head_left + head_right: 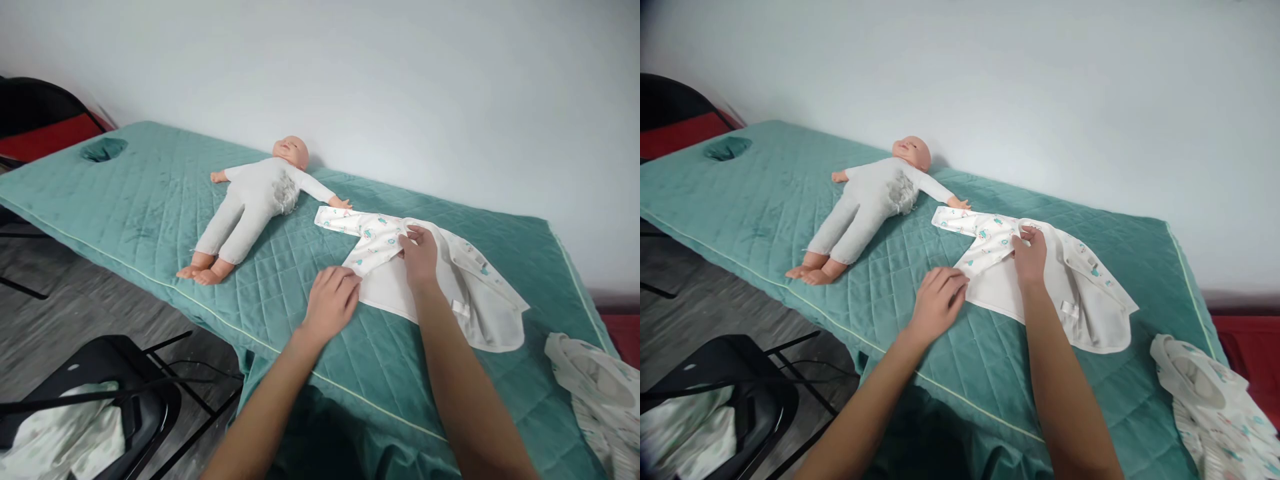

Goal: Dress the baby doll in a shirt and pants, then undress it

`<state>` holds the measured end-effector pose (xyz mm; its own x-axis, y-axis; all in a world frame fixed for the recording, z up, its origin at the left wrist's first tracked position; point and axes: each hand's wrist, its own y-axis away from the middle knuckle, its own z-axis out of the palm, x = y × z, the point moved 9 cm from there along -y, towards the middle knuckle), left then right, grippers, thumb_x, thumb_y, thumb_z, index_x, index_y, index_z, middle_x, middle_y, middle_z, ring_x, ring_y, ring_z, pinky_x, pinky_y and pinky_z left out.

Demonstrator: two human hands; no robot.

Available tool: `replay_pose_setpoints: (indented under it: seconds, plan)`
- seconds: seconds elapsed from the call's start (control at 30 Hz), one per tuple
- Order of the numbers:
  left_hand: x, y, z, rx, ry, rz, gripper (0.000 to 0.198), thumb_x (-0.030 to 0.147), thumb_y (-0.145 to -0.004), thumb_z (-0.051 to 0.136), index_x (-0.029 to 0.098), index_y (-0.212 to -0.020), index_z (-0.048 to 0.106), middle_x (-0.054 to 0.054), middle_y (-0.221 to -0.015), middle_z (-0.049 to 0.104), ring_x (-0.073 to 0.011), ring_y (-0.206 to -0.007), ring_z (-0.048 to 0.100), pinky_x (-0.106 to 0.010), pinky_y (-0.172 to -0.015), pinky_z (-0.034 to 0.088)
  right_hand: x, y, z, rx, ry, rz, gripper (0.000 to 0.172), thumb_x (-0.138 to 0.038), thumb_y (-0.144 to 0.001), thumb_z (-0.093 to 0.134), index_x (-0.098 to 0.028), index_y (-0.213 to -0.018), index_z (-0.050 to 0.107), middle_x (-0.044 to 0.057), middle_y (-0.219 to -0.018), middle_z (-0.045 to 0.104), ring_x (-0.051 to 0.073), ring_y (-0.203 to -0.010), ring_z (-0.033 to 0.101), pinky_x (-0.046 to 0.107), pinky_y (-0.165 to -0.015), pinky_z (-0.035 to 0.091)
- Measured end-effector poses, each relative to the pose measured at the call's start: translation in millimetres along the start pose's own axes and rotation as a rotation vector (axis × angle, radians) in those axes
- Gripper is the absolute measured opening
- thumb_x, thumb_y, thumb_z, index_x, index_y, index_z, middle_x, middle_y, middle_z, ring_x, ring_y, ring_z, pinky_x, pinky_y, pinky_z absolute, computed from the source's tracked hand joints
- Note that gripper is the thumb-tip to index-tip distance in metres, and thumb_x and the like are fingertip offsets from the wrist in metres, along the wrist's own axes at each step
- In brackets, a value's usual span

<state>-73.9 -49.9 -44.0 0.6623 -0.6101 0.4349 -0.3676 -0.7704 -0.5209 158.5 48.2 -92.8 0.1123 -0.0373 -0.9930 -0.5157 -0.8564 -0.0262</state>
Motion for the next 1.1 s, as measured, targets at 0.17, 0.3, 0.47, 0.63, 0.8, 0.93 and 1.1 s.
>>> replay_pose_setpoints:
  seconds: [0.17,0.3,0.47,0.63,0.8,0.93,1.1]
  plan:
    - [0,14,10.0,-0.109,-0.044,-0.096,0.039,0.014,-0.091,0.051,0.023,-0.128,0.057,-0.010,-0.132,0.062,-0.0272,-0.126,0.051,-0.044,-0.099,0.043,0,-1,-4,0.011,0.034,0.024,0.046,-0.035,-0.066,0.067,-0.022,-0.109,0.057,0.002,-0.103,0.062,0.011,-0.069,0.059,0.021,-0.051,0.045]
    - [-8,12,11.9,-0.114,0.004,-0.167,0.052,0.010,-0.083,0.052,0.024,-0.133,0.054,-0.009,-0.135,0.060,-0.0273,-0.130,0.050,-0.045,-0.105,0.040,-2,2,2,-0.049,0.094,0.041,0.049,-0.033,-0.066,0.065,-0.022,-0.113,0.057,0.002,-0.102,0.066,0.009,-0.059,0.056,0.022,-0.049,0.046]
    - [-16,14,12.1,-0.091,0.050,-0.211,0.054,0.004,-0.081,0.048,0.022,-0.131,0.054,-0.008,-0.133,0.061,-0.0251,-0.126,0.052,-0.042,-0.103,0.042,-7,6,10,-0.123,0.135,0.012,0.047,-0.028,-0.066,0.059,-0.021,-0.113,0.059,0.003,-0.106,0.069,0.009,-0.057,0.058,0.023,-0.051,0.049]
    - [-24,18,9.0,-0.020,0.049,-0.230,0.039,0.008,-0.091,0.045,0.022,-0.124,0.060,-0.009,-0.126,0.065,-0.0241,-0.118,0.056,-0.041,-0.097,0.045,-5,3,8,-0.102,0.122,-0.009,0.046,-0.028,-0.067,0.059,-0.020,-0.113,0.059,0.005,-0.111,0.068,0.012,-0.066,0.061,0.023,-0.050,0.050]
    - [-20,19,0.5,0.067,0.037,-0.190,0.024,0.020,-0.099,0.046,0.022,-0.114,0.064,-0.008,-0.110,0.069,-0.0222,-0.104,0.060,-0.038,-0.089,0.047,-2,-2,2,-0.057,0.115,-0.020,0.047,-0.031,-0.068,0.061,-0.021,-0.114,0.060,0.006,-0.112,0.067,0.016,-0.075,0.063,0.026,-0.054,0.051]
    - [7,14,1.3,0.042,0.001,-0.021,0.021,0.022,-0.099,0.049,0.021,-0.113,0.064,-0.008,-0.107,0.070,-0.0210,-0.099,0.060,-0.037,-0.085,0.047,-3,-7,-9,0.016,0.124,-0.052,0.044,-0.033,-0.069,0.064,-0.019,-0.111,0.063,0.005,-0.102,0.067,0.015,-0.070,0.060,0.029,-0.060,0.050]
    - [40,10,18.6,-0.077,-0.073,0.108,0.021,0.023,-0.100,0.045,0.019,-0.111,0.063,-0.006,-0.103,0.071,-0.0200,-0.095,0.062,-0.037,-0.078,0.045,1,-18,-23,0.086,0.104,-0.100,0.043,-0.033,-0.065,0.067,-0.019,-0.105,0.064,0.003,-0.092,0.067,0.016,-0.074,0.060,0.033,-0.072,0.049]
